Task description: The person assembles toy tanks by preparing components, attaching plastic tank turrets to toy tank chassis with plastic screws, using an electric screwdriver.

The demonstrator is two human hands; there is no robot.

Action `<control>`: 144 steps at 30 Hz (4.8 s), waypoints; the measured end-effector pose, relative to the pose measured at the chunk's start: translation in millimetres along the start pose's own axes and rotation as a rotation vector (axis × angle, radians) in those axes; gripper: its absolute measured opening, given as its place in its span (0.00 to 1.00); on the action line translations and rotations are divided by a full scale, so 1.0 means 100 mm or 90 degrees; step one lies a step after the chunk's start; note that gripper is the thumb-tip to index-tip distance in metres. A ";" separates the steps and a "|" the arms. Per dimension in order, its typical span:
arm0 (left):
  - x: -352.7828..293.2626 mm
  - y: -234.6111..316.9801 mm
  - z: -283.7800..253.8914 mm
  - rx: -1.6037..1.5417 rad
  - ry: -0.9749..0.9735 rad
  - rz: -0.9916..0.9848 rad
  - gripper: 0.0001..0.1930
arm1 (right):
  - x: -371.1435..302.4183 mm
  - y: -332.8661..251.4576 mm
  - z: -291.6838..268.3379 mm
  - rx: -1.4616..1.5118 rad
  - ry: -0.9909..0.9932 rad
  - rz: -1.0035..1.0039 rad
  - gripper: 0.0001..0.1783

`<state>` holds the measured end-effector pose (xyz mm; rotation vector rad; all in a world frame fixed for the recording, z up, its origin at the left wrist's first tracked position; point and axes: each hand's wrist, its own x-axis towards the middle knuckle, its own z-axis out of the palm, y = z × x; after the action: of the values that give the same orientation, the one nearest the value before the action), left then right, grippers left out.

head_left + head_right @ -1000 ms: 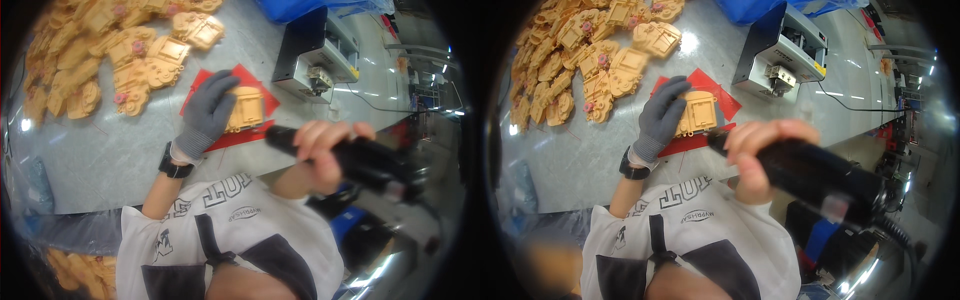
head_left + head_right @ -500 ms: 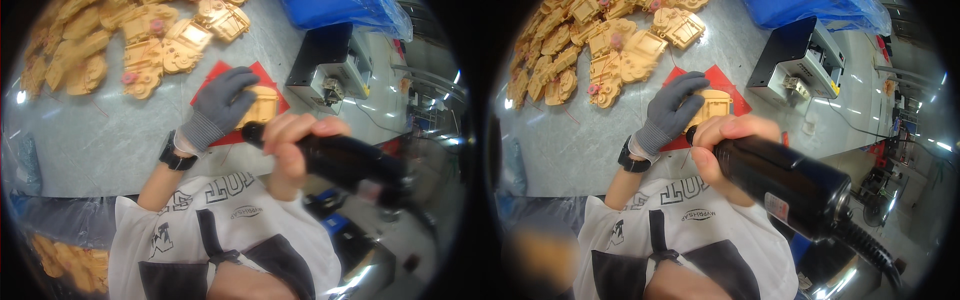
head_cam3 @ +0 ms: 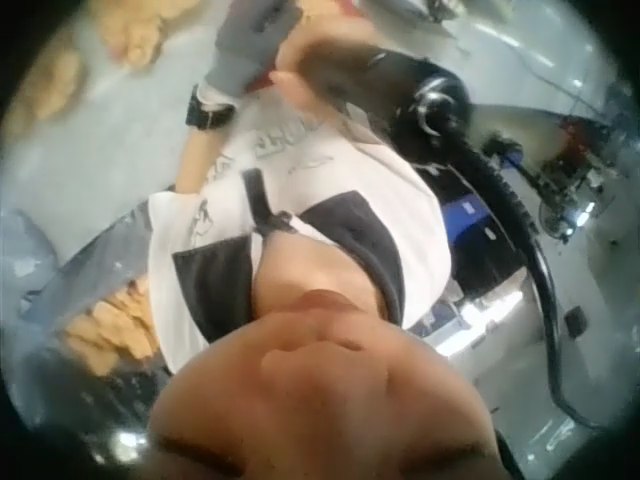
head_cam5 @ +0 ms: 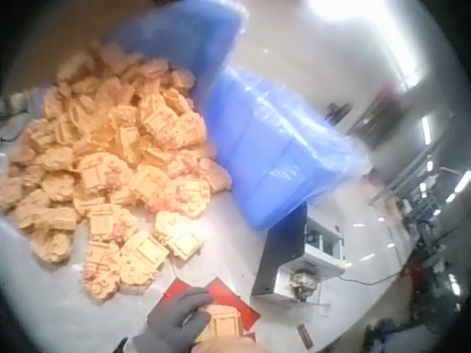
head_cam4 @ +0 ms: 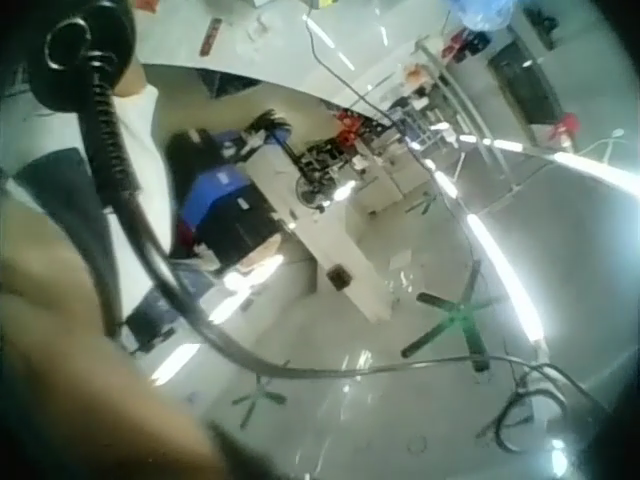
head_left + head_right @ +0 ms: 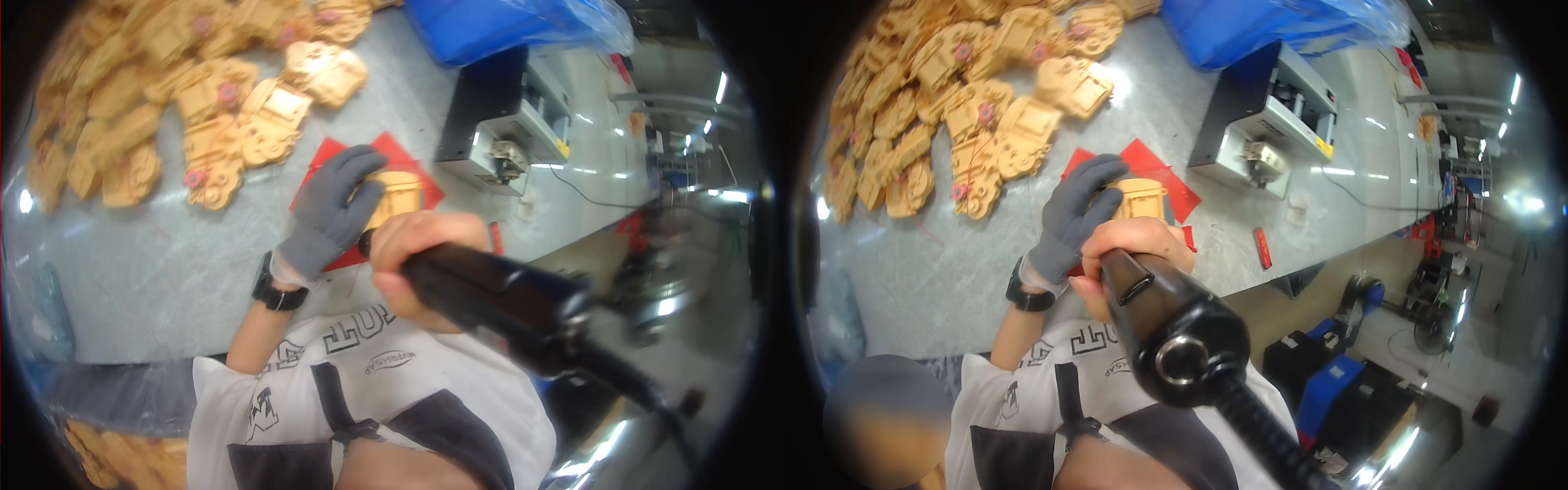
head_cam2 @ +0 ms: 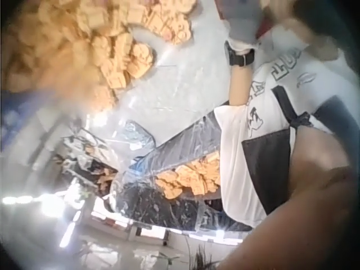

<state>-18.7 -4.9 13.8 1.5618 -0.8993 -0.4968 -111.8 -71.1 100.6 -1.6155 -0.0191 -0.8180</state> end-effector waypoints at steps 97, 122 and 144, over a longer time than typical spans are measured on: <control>-0.18 -0.14 -0.96 0.577 0.296 -0.032 0.27 | -0.12 -0.20 -0.60 0.250 0.479 -0.083 0.19; 0.04 0.24 0.09 0.568 -0.092 0.130 0.23 | 0.03 -0.34 -1.48 -0.115 0.629 -0.228 0.18; 0.00 0.22 -0.01 0.383 -0.059 0.163 0.22 | 0.32 -0.05 -1.30 -0.191 0.441 -0.017 0.17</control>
<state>-23.9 -4.1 35.0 1.9295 -1.3864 -0.1121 -154.2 -197.1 119.5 -1.5252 0.5975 -1.4148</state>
